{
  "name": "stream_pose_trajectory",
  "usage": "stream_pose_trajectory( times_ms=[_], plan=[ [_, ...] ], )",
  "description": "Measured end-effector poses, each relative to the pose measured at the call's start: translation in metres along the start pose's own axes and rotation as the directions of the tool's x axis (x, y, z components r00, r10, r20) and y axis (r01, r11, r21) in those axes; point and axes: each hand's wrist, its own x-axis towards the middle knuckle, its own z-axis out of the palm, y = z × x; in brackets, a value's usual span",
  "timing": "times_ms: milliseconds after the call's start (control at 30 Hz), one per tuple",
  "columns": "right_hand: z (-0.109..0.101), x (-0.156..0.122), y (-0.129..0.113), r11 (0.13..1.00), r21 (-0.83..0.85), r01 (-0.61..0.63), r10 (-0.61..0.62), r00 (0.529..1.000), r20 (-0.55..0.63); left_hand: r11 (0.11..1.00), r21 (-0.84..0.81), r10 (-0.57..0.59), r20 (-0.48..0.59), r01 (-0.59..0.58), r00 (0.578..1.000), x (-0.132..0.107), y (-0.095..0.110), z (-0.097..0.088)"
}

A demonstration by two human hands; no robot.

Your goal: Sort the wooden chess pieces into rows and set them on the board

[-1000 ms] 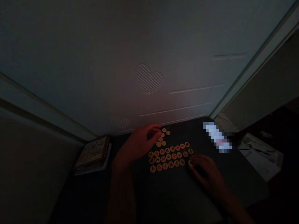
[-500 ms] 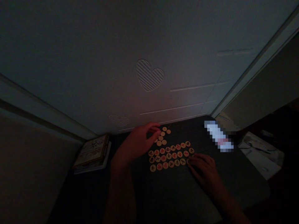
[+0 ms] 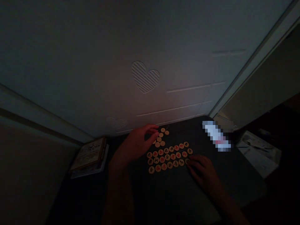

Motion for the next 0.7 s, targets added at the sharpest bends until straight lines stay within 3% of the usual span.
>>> stream_pose_trajectory(
  times_ms=[233,400,700],
  plan=[
    [-0.002,0.003,-0.004,0.998,0.049,-0.03,0.032,0.999,-0.039,1.0,0.001,-0.005,0.007,0.005,1.0,0.001,-0.002,0.001],
    [-0.012,0.007,-0.008,0.982,0.135,-0.132,0.146,0.985,-0.097,1.0,0.016,-0.011,-0.001,0.011,1.0,0.01,-0.016,0.012],
    [-0.016,0.008,-0.007,0.958,0.196,-0.21,0.239,0.961,-0.14,0.994,0.07,-0.092,0.163,0.082,0.982,0.026,-0.054,0.044]
  ],
)
